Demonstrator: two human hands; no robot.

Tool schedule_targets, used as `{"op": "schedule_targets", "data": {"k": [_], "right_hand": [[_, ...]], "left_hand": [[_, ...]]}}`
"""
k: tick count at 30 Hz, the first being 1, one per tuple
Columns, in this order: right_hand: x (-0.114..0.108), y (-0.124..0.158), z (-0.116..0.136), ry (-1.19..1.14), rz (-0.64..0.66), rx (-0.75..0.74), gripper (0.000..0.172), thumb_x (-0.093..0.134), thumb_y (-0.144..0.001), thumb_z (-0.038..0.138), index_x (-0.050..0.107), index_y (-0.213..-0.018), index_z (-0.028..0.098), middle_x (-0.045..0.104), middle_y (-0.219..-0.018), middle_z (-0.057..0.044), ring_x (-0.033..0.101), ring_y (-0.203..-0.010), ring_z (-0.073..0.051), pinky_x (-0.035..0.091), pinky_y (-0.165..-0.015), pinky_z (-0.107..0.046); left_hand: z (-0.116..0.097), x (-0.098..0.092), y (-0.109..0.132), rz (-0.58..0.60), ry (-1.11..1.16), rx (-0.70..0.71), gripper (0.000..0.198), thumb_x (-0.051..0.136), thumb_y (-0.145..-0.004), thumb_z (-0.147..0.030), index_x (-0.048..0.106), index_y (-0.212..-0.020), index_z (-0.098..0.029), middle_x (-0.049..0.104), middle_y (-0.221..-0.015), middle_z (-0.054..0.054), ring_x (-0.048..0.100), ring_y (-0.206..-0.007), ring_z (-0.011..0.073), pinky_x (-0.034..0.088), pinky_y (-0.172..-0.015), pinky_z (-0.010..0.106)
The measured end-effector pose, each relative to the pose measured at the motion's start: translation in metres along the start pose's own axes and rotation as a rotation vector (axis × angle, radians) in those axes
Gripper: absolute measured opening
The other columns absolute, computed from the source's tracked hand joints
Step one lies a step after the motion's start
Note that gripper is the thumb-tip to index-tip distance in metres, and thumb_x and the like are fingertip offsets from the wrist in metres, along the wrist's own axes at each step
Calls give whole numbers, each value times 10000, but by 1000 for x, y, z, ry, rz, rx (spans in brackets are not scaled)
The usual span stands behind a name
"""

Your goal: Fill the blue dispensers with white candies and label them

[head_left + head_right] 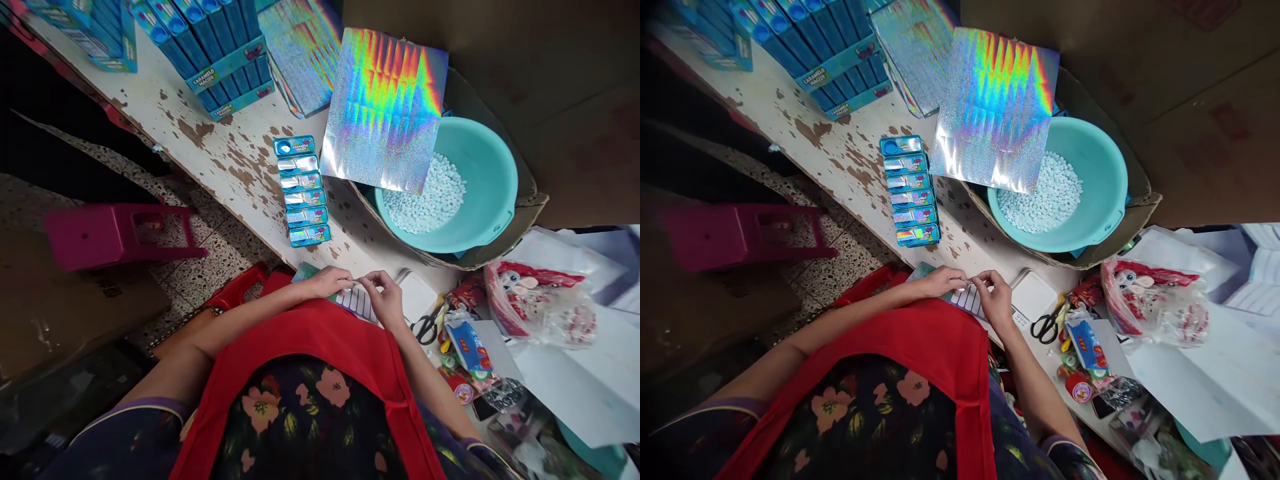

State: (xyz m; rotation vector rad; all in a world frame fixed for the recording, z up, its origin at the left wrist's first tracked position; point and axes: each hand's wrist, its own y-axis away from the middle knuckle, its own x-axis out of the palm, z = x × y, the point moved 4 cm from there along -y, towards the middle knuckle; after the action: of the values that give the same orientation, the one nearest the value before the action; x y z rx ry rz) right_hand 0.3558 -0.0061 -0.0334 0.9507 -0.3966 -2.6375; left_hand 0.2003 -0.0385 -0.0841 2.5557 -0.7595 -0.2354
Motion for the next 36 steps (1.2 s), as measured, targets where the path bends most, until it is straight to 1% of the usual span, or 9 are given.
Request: {"op": "schedule_targets", "data": {"k": [5,9,15,18,21,26,30,32,36], "right_hand": [[-9,-1,43,-157,-72,-58,138,650,-785,378,606,-774,248,633,-745,0,598,-721,-183,493,-754,-355],[5,-26,99,-233,-110,-224,118,654,-780,364,623,-778,250,607,-862,-28,592,-808,-180,504,-716,-332],[56,-114,181,-183,-104,-433,164,652,-754,371,639,-720,211,550,-798,-4,532,-786,-157,470,-736,-326],[79,-161,203,-134,-165,-437,150,662,-721,337,650,-705,188,563,-811,-15,517,-808,-166,448,-808,-360],[97,-195,211,-96,-195,-391,149,665,-685,318,658,-694,170,571,-826,-35,522,-830,-182,437,-841,-380],[115,-215,207,-40,-130,-314,153,641,-663,311,642,-653,159,591,-736,-32,546,-756,-184,449,-789,-358],[118,-218,202,-59,-127,-267,182,664,-641,337,614,-669,164,588,-675,-7,540,-675,-173,439,-717,-333],[117,-219,199,-61,-175,-214,253,705,-606,343,588,-736,161,580,-708,0,526,-667,-163,432,-701,-325],[114,-220,197,-68,-210,-197,357,725,-582,335,526,-830,173,553,-792,9,507,-702,-148,426,-734,-328]], "left_hand": [[-49,-26,39,-185,-157,66,289,383,-908,-359,631,-874,-214,642,-773,25,567,-740,173,388,-683,259],[-79,-74,76,-455,-146,104,241,397,-911,-321,591,-1040,-259,647,-908,25,577,-836,186,398,-757,269],[-75,-191,94,-770,24,113,182,528,-826,-235,550,-1005,-209,434,-626,-23,444,-603,122,375,-600,227],[-67,-241,86,-792,76,153,184,543,-798,-179,529,-980,-194,382,-625,-30,417,-596,107,373,-588,212],[-59,-270,73,-732,47,172,178,554,-789,-173,519,-963,-185,392,-643,-26,406,-592,106,366,-570,209],[-42,-292,60,-707,66,133,173,591,-769,-171,517,-925,-167,416,-676,-18,412,-618,106,372,-586,211],[-30,-292,50,-692,142,176,158,583,-777,-202,500,-909,-179,428,-694,-21,431,-633,102,378,-599,200],[-23,-286,43,-761,193,217,133,561,-796,-229,477,-892,-190,439,-718,-21,448,-653,102,380,-609,193],[0,-266,26,-1027,279,228,115,516,-848,-271,443,-912,-212,500,-782,-12,500,-717,114,408,-663,203]]}}
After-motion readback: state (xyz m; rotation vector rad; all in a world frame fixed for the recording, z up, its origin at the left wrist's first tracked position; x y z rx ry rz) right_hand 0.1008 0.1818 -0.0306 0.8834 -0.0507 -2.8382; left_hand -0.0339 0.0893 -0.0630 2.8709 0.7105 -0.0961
